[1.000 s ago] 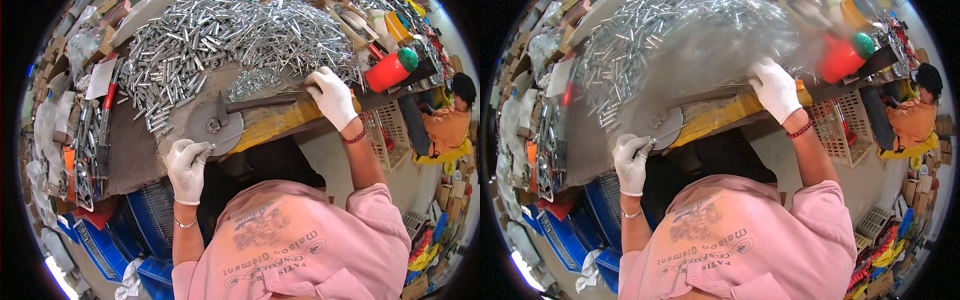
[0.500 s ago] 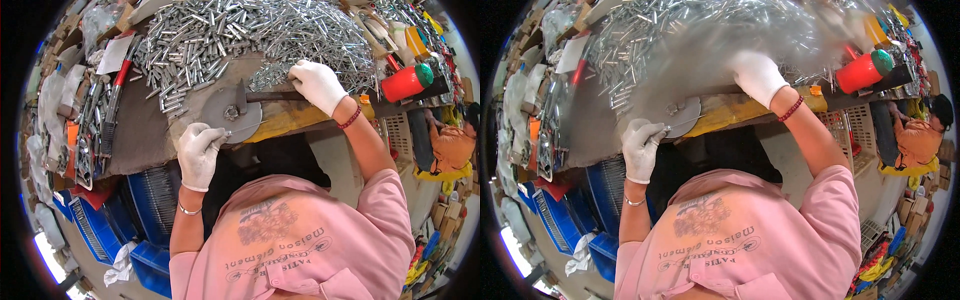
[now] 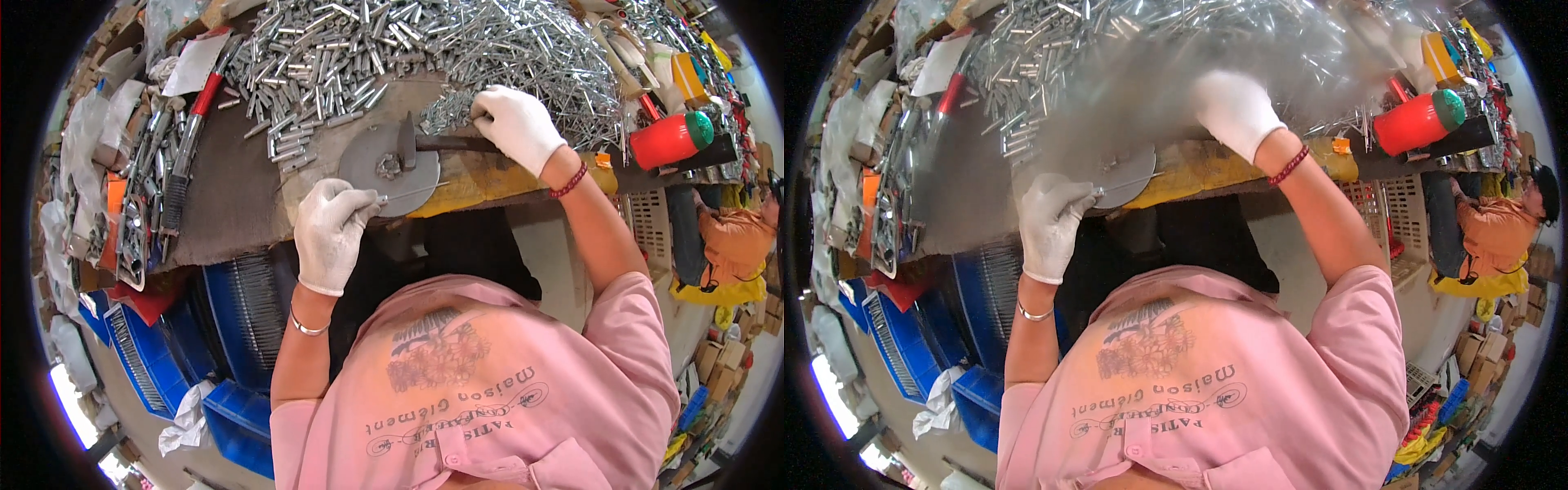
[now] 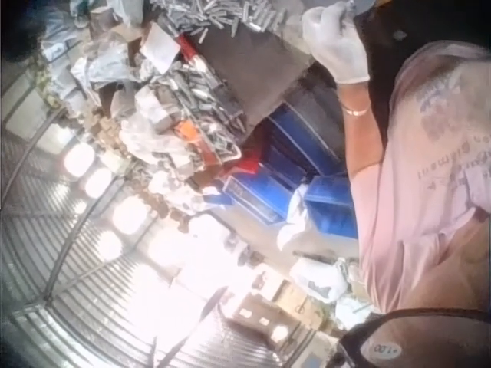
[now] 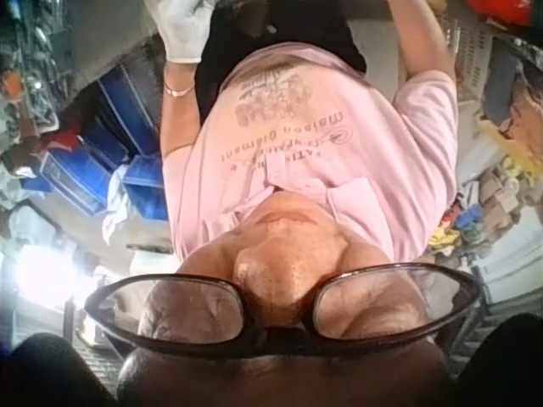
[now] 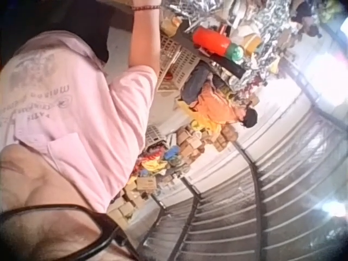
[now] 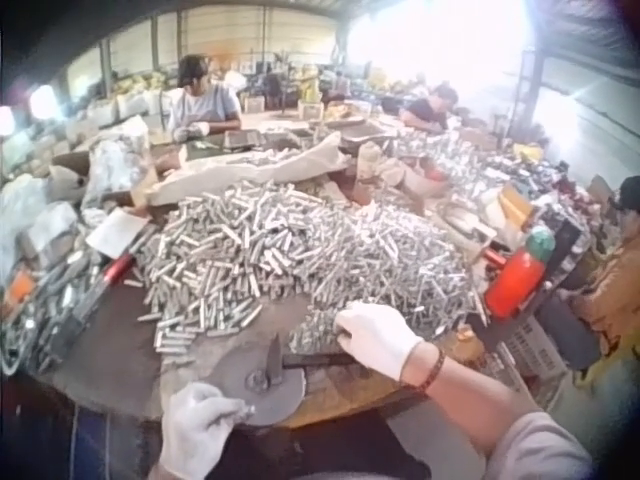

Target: Assembling and hammering small metal pins into a circular base component.

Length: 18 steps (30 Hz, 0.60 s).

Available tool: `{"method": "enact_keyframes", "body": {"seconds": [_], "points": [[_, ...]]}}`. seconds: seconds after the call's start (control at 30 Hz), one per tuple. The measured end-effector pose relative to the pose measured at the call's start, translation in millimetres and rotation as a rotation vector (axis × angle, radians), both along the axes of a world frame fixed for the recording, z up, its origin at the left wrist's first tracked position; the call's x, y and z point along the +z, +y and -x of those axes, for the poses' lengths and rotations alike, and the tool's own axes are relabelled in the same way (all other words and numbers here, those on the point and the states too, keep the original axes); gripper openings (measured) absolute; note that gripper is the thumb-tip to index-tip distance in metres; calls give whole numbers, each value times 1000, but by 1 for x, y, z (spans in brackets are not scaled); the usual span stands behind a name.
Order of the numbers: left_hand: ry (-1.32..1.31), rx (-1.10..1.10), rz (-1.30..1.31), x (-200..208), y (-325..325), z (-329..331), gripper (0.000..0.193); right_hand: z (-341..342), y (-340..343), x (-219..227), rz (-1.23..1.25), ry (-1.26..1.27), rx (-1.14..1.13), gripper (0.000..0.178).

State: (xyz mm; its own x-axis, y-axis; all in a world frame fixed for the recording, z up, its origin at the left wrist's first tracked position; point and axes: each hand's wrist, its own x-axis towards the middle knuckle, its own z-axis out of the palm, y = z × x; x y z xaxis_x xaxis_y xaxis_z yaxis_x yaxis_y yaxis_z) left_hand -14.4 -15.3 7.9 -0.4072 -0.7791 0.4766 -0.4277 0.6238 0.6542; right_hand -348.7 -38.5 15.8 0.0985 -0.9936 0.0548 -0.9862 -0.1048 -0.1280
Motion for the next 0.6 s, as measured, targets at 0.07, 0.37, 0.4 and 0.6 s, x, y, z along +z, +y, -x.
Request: {"method": "enact_keyframes", "body": {"seconds": [0.07, 0.37, 0.4, 0.6], "points": [[-8, 4, -5, 0, -1, 0, 16, 2, -4, 2, -47, 95, 55, 12], [-7, 8, -2, 1, 1, -2, 17, 2, 0, 9, -100, 29, 25, 10], [-8, 7, -10, 1, 1, -2, 17, -1, 1, 9, -86, 73, 40, 10], [3, 29, -12, -1, 3, -4, 18, -2, 5, 8, 128, -110, 34, 9]]}}
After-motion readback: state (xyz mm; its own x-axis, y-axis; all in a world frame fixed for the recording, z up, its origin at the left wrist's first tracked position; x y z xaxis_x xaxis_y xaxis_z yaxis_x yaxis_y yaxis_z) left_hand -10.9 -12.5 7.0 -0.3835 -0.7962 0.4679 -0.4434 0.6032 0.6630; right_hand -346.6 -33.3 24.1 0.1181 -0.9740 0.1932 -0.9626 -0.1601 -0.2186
